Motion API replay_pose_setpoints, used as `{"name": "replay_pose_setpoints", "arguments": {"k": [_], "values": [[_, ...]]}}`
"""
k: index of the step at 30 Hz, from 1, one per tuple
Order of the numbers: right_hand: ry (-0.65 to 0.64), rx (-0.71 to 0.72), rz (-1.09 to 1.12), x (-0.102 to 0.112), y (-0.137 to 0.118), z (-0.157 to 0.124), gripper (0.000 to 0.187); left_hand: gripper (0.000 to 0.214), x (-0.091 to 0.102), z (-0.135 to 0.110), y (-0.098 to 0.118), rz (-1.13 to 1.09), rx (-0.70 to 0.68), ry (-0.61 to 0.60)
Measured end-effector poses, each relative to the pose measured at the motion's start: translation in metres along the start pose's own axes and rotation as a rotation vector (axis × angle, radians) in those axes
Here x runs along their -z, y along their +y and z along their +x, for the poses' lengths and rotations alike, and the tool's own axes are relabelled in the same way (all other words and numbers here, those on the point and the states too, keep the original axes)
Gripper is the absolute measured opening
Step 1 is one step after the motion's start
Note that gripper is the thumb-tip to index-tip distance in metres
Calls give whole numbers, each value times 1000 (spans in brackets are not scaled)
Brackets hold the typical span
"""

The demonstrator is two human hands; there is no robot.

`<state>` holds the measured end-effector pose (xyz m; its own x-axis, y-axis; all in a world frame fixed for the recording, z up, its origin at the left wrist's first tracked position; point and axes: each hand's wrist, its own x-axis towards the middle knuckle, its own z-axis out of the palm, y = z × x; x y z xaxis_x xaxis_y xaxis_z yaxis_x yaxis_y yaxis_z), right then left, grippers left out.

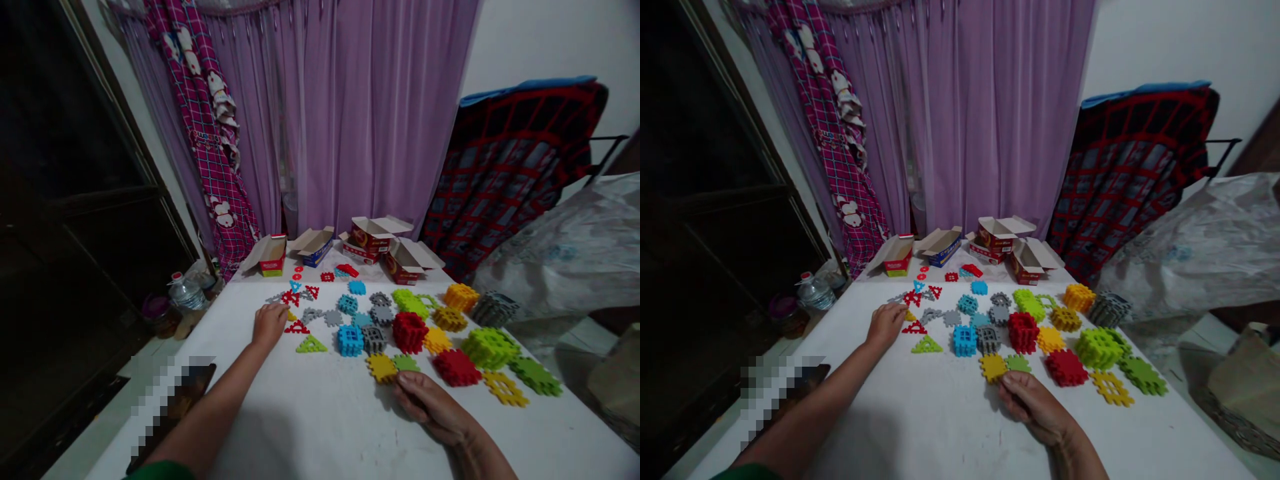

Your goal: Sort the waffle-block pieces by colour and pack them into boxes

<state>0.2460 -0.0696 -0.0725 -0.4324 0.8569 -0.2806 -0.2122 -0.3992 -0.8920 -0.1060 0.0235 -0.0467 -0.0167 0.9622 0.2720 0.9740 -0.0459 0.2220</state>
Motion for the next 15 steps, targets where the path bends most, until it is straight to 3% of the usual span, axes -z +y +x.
{"name": "replay_pose_setpoints", "arguments": {"k": [4, 8, 12, 15], "values": [[16, -15, 27, 3, 3, 1, 52, 29, 2, 47, -1, 131, -87, -134], [51, -33, 37, 7, 5, 1, 51, 25, -6, 74, -3, 171, -169, -200], [64, -44, 29, 9, 5, 0, 51, 20, -2, 86, -6, 182, -207, -249], [87, -40, 39, 8, 3, 1, 53, 21, 13, 77, -4, 162, -229, -234]]}}
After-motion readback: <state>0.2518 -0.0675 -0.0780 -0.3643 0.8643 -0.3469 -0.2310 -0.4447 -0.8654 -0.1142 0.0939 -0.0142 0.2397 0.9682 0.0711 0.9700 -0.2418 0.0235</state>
